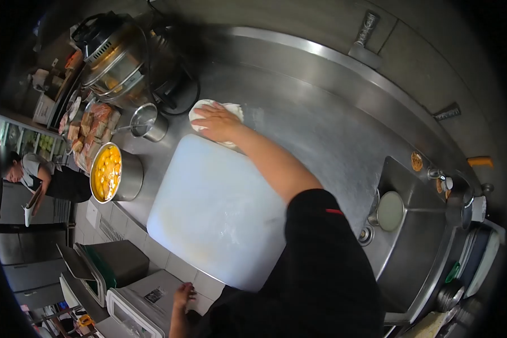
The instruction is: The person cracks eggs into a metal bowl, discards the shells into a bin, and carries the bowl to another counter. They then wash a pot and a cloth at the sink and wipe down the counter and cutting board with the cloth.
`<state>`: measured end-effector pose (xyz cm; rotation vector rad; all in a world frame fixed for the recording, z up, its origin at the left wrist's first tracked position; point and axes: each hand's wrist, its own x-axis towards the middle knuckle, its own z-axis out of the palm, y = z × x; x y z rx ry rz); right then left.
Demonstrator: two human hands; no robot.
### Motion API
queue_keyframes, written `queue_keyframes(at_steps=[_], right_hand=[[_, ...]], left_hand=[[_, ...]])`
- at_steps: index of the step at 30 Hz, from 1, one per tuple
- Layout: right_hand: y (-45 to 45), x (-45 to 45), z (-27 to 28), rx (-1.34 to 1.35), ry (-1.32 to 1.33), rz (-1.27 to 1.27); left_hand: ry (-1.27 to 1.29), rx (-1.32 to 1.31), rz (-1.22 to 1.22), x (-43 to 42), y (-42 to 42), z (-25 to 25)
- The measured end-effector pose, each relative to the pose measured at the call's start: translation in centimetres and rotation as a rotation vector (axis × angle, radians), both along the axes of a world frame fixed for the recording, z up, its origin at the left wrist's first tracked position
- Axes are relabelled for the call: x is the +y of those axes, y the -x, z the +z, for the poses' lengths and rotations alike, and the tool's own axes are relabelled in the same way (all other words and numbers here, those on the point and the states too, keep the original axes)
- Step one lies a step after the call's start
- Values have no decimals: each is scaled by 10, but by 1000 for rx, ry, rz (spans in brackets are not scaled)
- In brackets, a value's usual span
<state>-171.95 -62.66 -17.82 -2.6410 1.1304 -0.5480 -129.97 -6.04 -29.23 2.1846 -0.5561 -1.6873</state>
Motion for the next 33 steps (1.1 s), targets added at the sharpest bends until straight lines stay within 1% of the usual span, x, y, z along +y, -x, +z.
queue_keyframes(at_steps=[1,3,4,5,6,7,8,9,10,11,13,14,15,16,17,18,19,20,21,23,24,26,28,29,31,33], right_hand=[[19,14,-5,5,19,-21],[75,36,-26,24,158,-165],[111,50,-25,140,226,-228],[149,64,-20,255,301,-290],[186,81,-23,139,186,-459],[219,99,-16,162,143,-646],[234,108,-8,180,100,-830],[229,105,-5,188,114,-824],[223,103,-6,252,98,-957],[217,101,-8,312,79,-1093],[169,78,-8,220,130,-878],[141,63,-5,300,108,-673],[107,45,-12,158,141,-487],[73,36,-2,439,143,-273],[39,41,7,213,1,-204],[21,48,11,-17,-136,-138],[27,52,10,-18,-140,-149],[35,56,10,-68,-242,-86],[45,62,10,-117,-341,-27],[91,95,7,-133,-332,-50],[120,118,4,-150,-322,-49],[182,170,-9,-240,-222,-163],[214,242,-1,-202,-150,-635],[218,273,1,-196,-151,-652],[214,335,2,69,168,-1005],[183,387,-3,58,169,-978]], left_hand=[[-12,8,-4,-6,-8,3],[58,-39,62,-13,-18,6],[50,-24,57,-6,-24,2],[-18,-35,58,8,-34,-9],[-81,-46,59,25,-42,-22],[-74,-47,56,49,-45,-33],[-173,-37,1,69,-48,-43],[-271,-28,-50,77,-45,-44],[-265,-19,-45,82,-43,-46],[-289,-28,-108,89,-42,-45],[-336,-54,-236,97,-34,-32],[-360,-69,-302,99,-31,-28],[-377,-76,-338,97,-29,-29],[-393,-82,-375,97,-28,-33],[-367,-56,-215,100,-37,-57],[-338,-35,-58,102,-44,-69],[-252,-30,-49,91,-45,-68],[-166,-24,-45,74,-48,-69],[-166,-22,-65,55,-47,-68],[-68,-52,-88,25,-43,-65],[-71,-43,-110,13,-45,-65],[-23,-7,-81,-4,-52,-71],[-16,0,-115,-10,-59,-75],[-5,0,-128,-9,-63,-77],[-31,29,-158,0,-74,-84],[-44,62,-173,13,-84,-97]])
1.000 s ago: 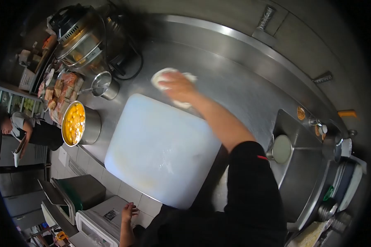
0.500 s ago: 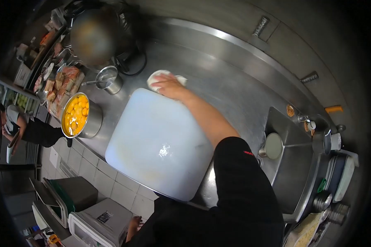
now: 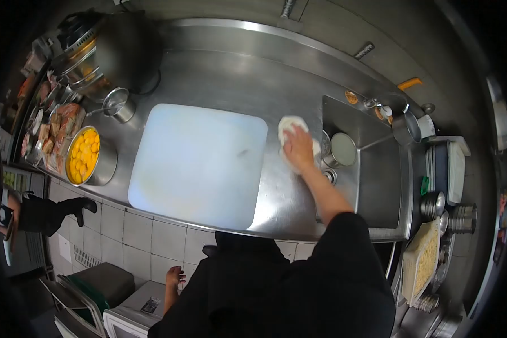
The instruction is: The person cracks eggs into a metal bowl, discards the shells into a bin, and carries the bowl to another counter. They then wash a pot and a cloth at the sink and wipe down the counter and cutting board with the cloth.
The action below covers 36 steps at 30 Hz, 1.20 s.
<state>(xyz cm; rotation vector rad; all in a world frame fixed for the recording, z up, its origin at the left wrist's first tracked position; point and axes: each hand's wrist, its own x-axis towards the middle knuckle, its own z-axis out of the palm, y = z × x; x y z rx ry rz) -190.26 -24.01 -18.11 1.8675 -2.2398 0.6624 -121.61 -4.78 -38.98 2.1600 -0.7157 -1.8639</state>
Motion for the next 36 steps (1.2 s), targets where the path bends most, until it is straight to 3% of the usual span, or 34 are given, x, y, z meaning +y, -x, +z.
queue_keyframes(at_steps=[5,6,7,8,10,12,14,15,17,21,26,29,33,34,36], right_hand=[[-109,108,14,-120,-85,104],[-112,111,14,-337,-51,60],[-114,111,17,-556,-22,19],[-109,101,22,-506,-1,-55],[-122,59,73,-707,49,-172],[-118,2,83,-773,251,-15],[-134,-59,72,-537,361,-34],[-146,-82,53,-553,358,-16],[-174,-131,17,-243,384,-49],[-286,-188,10,-463,480,354],[-446,-127,14,-773,271,904],[-489,-65,43,-878,-244,1033],[-475,-81,79,-761,-258,1116],[-460,-92,88,-738,-234,1066],[-418,-111,99,-574,-114,951]], left_hand=[[-204,-53,-192,21,-32,-14],[-194,-51,-174,21,-40,-17],[-166,-43,-145,21,-50,-20],[-141,-39,-116,24,-59,-22],[-58,-53,-29,32,-71,-6],[12,-82,77,39,-79,11],[17,-100,112,54,-87,13],[18,-112,126,65,-92,15],[-15,-136,159,88,-93,15],[-136,-84,184,138,-76,15],[-161,-158,48,155,-20,48],[-111,-143,27,141,3,55],[57,-95,165,124,4,35],[51,-89,151,120,1,28],[51,-10,365,112,-4,17]])
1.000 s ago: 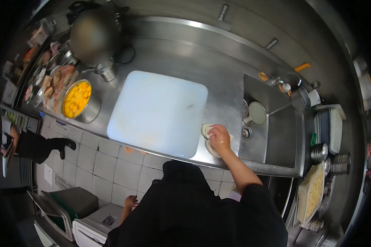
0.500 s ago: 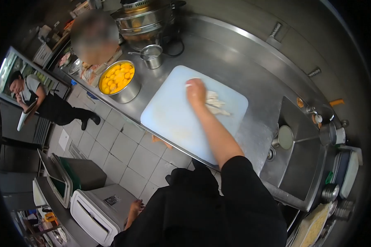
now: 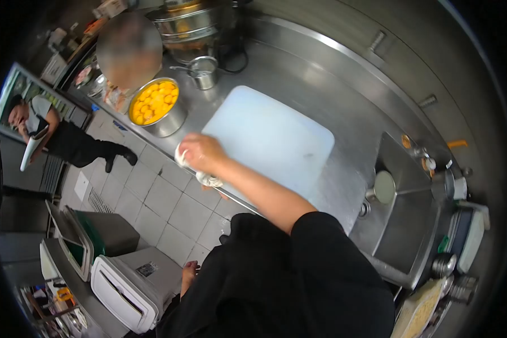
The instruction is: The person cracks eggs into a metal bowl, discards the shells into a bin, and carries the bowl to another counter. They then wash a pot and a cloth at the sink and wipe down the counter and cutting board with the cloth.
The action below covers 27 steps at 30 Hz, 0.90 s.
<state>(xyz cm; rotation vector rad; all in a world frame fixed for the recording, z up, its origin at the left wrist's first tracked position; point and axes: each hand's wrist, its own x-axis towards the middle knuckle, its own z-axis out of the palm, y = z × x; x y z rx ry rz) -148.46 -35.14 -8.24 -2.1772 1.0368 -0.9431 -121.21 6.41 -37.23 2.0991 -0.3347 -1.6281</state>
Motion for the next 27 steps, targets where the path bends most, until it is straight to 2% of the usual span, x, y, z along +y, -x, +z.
queue_keyframes(at_steps=[1,2,4,5,7,9,11,12,14,16,19,21,23,26,27], right_hand=[[25,0,1,94,120,-98],[47,12,-10,108,112,-140],[94,51,-43,379,308,-254],[111,77,-41,408,297,-308],[126,123,-31,473,-86,-302],[156,174,-26,340,-242,-350],[188,226,-17,202,-287,-569],[206,251,-13,221,-209,-673],[232,287,-9,246,-123,-780],[241,310,-18,484,-60,-844],[240,312,-53,593,-120,-807],[264,290,-62,562,-155,-797],[300,257,-66,626,-60,-811],[378,196,-77,631,51,-860],[406,175,-81,627,106,-881]], left_hand=[[-7,10,-33,-4,-1,2],[-6,-14,-131,-7,-5,5],[-66,-87,-290,-19,-3,28],[-63,-70,-349,-15,-12,13],[160,-197,-810,3,-57,-50],[189,-148,-898,-5,-96,-66],[229,-67,-979,-21,-115,-79],[241,-26,-1013,-24,-117,-80],[260,19,-1050,-35,-109,-82],[-154,-52,-548,-65,-91,-57],[-127,-49,-454,-87,-64,-38],[-169,-52,-452,-101,-36,-33],[-27,41,-422,-97,-13,-32],[-19,72,-377,-92,30,-27],[35,19,-559,-87,41,-25]])
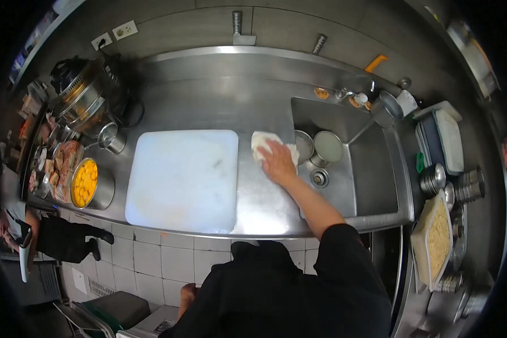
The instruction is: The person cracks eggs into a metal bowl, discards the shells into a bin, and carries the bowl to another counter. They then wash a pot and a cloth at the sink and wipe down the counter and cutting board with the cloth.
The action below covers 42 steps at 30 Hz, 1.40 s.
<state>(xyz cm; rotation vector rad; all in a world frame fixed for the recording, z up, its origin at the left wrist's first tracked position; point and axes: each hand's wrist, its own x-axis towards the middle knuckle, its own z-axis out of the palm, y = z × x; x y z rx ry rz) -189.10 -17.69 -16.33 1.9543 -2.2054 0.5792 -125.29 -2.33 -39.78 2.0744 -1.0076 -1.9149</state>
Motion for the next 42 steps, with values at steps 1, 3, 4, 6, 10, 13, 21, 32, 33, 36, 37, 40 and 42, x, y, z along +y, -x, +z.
queue_keyframes(at_steps=[1,3,4,6,10,13,21,32,33,36,37,40,42], right_hand=[[28,-22,-5,18,52,-4],[83,-70,-10,18,-53,-114],[105,-96,1,-9,-168,-193],[140,-143,16,-25,-245,-272],[180,-225,48,-20,16,-233],[154,-269,78,-211,157,-62],[-87,-175,98,-1083,78,512],[-342,-103,-4,93,142,724],[-341,-106,-6,70,89,717],[-339,-116,-14,24,86,736],[-338,-121,-19,25,111,745],[-332,-134,-31,5,155,790],[-333,-138,-33,-27,176,755]], left_hand=[[65,-42,-179,6,10,2],[160,-110,-432,17,33,7],[193,-136,-507,21,46,11],[273,-246,-342,30,69,35],[151,-437,-45,40,103,70],[198,-584,62,65,100,66],[88,-762,219,130,96,75],[-117,-344,600,270,19,-3],[-107,-328,681,284,13,-10],[-83,-323,898,323,4,-15],[-97,-317,941,337,4,-17],[-143,-268,1054,374,10,-11],[-217,-221,1121,393,23,-17]])
